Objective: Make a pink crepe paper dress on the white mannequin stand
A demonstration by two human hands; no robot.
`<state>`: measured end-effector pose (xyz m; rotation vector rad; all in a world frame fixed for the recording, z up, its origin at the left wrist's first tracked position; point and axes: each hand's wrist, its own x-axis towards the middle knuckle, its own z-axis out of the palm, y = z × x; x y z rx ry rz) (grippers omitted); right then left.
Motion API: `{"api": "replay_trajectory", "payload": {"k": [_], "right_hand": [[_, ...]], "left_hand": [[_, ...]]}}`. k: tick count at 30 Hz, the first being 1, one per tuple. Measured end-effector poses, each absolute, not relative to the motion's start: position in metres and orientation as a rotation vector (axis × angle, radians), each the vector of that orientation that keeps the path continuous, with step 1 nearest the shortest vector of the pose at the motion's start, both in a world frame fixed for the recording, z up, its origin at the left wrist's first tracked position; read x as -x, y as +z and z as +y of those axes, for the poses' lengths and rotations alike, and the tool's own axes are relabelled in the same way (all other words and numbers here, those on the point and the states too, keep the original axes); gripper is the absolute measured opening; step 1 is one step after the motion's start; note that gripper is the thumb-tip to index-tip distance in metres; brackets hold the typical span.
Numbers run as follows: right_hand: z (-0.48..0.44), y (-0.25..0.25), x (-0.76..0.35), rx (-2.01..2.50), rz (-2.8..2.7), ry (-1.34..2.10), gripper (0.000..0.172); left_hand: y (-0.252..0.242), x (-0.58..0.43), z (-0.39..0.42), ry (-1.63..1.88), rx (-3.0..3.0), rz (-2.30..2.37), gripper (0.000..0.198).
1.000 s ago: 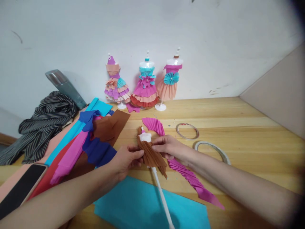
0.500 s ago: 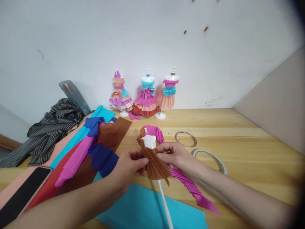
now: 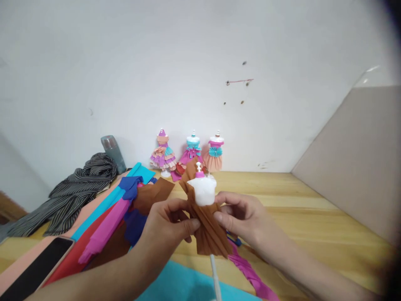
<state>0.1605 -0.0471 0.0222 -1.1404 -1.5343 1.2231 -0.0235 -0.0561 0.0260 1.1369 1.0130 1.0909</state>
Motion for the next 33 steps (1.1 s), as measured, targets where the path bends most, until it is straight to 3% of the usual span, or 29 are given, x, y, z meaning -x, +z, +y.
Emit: {"api": "replay_trajectory", "payload": {"k": [7,13,20,33], "right_hand": [[-0.025,0.037,-0.151,0.981,-1.611,0.945,0.025],[-0.012,0.015,-0.148,0.852,-1.652,0.639,0.017],[-0.011,-0.018,-0.151,0.874,-1.638,0.62,0.019],[-0.007,-0.03,-0.154,0.893,-1.606,0.66,0.018]], "left_hand": [[0.04,0.03,-0.032,1.273,-1.358,0.896,0.017],[0.016,0.03,-0.006,1.42,-1.528,0.792,0.013],[-0.012,0.025,-0.003,1.371,-1.469,0.835,0.015],[-0.031,0.023,-0.002,1.388,-1.522,0.793,0.011]]}}
